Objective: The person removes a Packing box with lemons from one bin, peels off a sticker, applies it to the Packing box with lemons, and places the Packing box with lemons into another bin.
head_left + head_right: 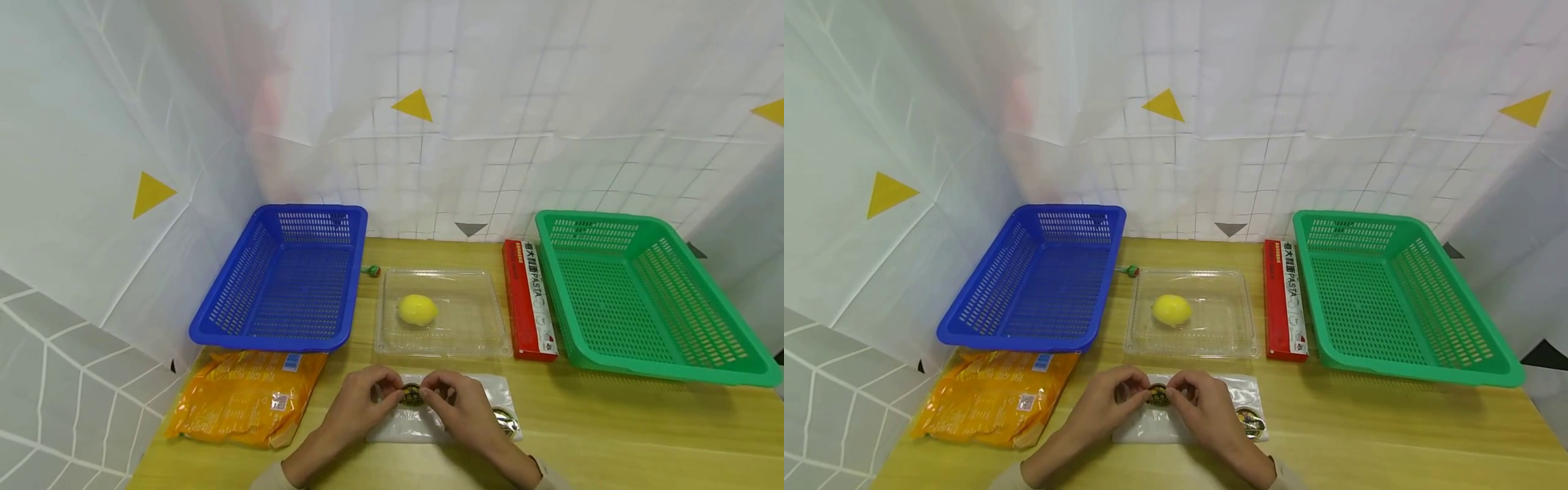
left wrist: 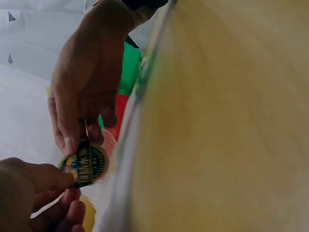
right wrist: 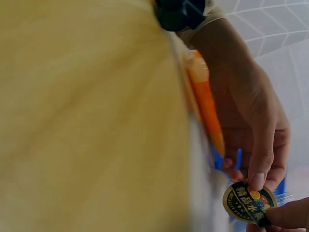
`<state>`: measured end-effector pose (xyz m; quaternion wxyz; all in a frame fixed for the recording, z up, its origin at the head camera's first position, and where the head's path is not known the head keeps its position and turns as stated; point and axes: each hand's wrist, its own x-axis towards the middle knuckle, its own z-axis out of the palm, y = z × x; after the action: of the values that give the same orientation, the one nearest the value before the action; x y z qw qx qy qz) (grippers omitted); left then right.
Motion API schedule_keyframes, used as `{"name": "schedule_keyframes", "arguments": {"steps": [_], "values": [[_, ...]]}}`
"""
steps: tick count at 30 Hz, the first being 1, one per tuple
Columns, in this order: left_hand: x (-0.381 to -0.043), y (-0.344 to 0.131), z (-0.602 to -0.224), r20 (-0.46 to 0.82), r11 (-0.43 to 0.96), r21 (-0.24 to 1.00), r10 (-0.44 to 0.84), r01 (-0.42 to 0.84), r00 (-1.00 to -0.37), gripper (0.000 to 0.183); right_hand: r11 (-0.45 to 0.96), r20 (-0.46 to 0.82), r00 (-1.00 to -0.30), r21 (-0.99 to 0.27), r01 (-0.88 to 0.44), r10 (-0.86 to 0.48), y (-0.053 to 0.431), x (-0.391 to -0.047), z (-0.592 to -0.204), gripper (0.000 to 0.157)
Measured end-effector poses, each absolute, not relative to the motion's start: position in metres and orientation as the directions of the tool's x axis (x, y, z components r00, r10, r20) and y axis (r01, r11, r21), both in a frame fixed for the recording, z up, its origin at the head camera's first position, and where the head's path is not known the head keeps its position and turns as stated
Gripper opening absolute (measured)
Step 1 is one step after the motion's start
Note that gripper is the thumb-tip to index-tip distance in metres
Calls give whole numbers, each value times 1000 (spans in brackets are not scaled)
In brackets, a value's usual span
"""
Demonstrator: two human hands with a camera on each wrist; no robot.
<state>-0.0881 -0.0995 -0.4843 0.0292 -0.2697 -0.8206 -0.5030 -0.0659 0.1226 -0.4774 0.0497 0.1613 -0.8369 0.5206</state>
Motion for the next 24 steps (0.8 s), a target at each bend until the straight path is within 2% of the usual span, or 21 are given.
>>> {"name": "schedule_keyframes", "arguments": {"steps": [6,11,18,24], "values": [[-90,-94,-462,280,220,897,390,383,-877,9,355,210,-959,-896,-268,-193,130,-71,-454,6],[-100,-86,-441,267,136,931,380,339,-886,10,338,186,-971,-913,-226,-147,136,-78,-434,2],[-118,-72,-420,286,146,925,338,350,-897,15,303,275,-955,-906,-296,-113,145,-97,-416,5],[-135,-59,-412,299,126,927,317,353,-900,17,381,313,-948,-870,-314,-65,152,-115,-409,5]]}}
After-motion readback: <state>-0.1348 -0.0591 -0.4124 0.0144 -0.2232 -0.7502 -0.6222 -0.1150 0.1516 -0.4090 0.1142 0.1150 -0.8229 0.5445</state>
